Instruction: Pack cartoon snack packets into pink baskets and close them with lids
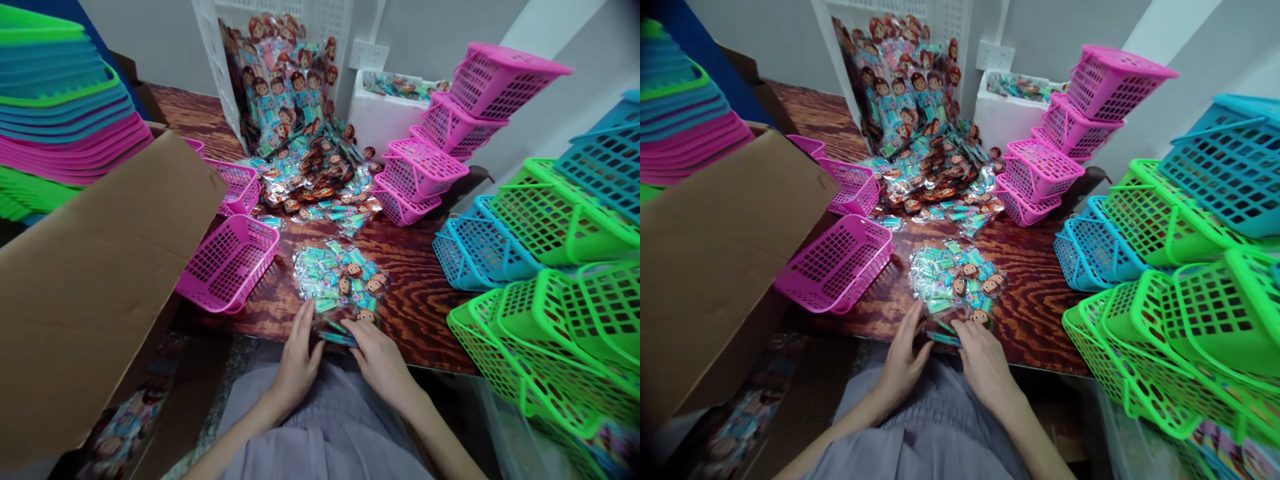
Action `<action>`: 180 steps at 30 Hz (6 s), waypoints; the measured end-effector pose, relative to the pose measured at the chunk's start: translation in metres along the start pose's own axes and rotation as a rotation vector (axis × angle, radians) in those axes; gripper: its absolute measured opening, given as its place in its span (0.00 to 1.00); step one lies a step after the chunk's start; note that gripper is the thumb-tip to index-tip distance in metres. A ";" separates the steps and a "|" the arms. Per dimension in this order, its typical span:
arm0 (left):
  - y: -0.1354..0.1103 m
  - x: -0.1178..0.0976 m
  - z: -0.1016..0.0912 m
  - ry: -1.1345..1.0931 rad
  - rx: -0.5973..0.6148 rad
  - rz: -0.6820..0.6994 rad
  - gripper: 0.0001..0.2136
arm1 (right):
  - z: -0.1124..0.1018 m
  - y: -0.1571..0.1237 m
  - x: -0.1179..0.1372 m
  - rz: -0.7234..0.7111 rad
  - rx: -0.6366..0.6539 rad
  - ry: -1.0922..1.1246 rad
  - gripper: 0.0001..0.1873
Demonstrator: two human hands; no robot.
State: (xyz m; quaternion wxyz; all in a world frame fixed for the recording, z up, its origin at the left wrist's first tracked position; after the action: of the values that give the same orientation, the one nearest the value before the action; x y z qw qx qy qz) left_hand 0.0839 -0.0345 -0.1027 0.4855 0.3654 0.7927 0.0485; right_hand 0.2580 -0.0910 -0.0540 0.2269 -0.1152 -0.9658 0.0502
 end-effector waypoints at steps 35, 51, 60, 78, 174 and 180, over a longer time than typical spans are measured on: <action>0.024 -0.017 -0.008 0.343 0.589 0.143 0.10 | -0.034 0.201 -0.011 0.238 -0.020 0.003 0.08; 0.027 0.010 -0.015 0.324 0.548 0.065 0.13 | -0.064 0.208 0.013 -0.126 0.082 -0.260 0.10; 0.028 0.021 -0.011 0.298 0.431 0.168 0.14 | -0.092 0.224 -0.007 0.003 -0.078 0.663 0.13; 0.032 0.006 -0.018 0.258 0.498 0.129 0.14 | -0.150 0.199 -0.014 -0.070 -0.323 1.046 0.18; 0.025 0.003 -0.054 0.366 0.498 0.278 0.30 | -0.018 0.154 0.044 0.019 -0.061 -0.104 0.19; 0.021 0.004 -0.047 0.415 0.593 0.256 0.25 | -0.017 0.182 0.026 0.102 -0.025 0.257 0.09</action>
State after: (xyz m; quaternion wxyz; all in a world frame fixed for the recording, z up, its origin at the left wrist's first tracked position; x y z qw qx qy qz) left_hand 0.0562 -0.0033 -0.0719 0.1782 0.5682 0.8018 -0.0497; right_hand 0.2793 0.0927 -0.0548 0.3445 -0.1726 -0.9222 0.0344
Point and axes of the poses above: each hand's wrist, its own y-axis towards the middle knuckle, its own z-axis out of the palm, x = y × z, the point moved 2 cm from there along y, towards the middle knuckle, and after that the axes turned 15 degrees about z, right-handed, at the moved point
